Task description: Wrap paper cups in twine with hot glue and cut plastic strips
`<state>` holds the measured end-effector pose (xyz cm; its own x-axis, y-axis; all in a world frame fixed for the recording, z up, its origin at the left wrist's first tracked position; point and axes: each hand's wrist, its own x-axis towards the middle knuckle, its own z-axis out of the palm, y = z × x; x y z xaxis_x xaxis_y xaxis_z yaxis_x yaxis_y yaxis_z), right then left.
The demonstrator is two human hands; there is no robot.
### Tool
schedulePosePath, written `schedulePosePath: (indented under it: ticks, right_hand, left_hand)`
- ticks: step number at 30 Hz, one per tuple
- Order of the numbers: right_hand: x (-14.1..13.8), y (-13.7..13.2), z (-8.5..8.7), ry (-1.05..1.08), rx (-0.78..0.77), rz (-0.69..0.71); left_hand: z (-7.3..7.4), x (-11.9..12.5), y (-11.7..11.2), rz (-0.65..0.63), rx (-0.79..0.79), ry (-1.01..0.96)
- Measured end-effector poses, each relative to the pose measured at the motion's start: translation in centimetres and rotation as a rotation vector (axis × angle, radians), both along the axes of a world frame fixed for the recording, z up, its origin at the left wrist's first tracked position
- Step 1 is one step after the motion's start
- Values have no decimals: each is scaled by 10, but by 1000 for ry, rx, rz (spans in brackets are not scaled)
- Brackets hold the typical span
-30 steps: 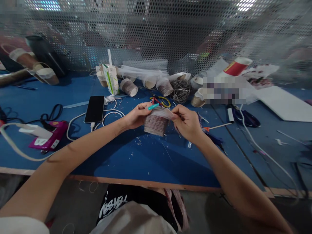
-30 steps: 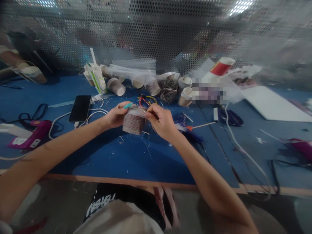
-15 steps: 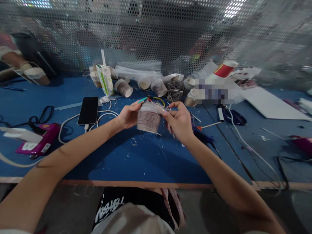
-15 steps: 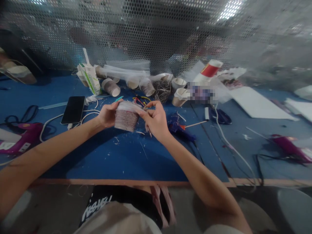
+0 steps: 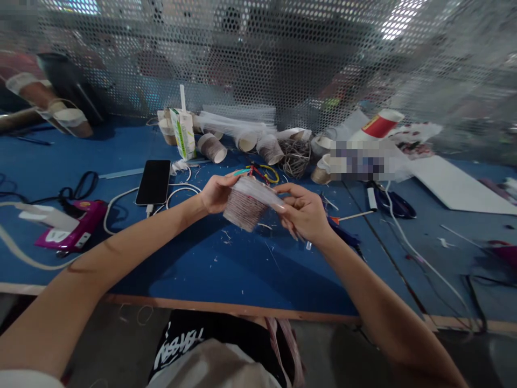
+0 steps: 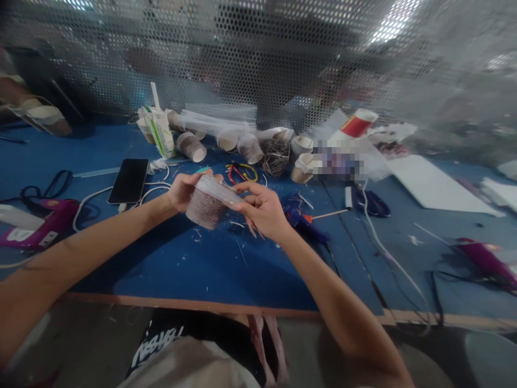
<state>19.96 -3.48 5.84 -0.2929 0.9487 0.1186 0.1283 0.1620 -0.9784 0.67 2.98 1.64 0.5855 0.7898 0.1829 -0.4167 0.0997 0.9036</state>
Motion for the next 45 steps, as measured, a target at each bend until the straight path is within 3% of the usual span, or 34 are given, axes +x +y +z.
schedulePosePath:
  ticks: [3,7,9,10,13,15,17,19,25,30,34,36,40,45]
  right_hand:
    - [2,1,-1,3,-3,15]
    - [5,1,0,56,19,38]
    - [4,0,3,49,47,16]
    - [4,-1,5,32,69,-4]
    - [1,-3,8,-37,137,-71]
    - [0,-3,8,-73,162,-92]
    - [0,-3,7,-104,175,-87]
    - [1,-1,5,-139,186,-80]
    - [6,7,1,-199,186,-112]
    - [9,13,3,-168,186,-152]
    - [11,17,3,-153,165,-175]
    - [11,17,2,-131,138,-170]
    - [9,16,2,-114,110,-172]
    - [9,11,7,-214,198,-180]
  left_hand:
    - [0,-1,-1,-14,79,46]
    - [8,-4,0,-193,78,-1]
    - [10,-7,7,-191,70,-33]
    - [10,-10,13,-115,65,-49]
    - [5,-20,37,372,41,-33]
    - [3,-29,50,605,22,44]
    - [4,-35,56,752,62,120]
    - [10,-36,53,797,125,167]
    - [24,-25,36,633,208,269]
    - [34,-31,32,609,413,404]
    - [47,-30,17,233,703,442]
    - [47,-22,6,150,906,501]
    - [35,-3,-7,156,1292,659]
    - [28,-1,-6,276,1476,682]
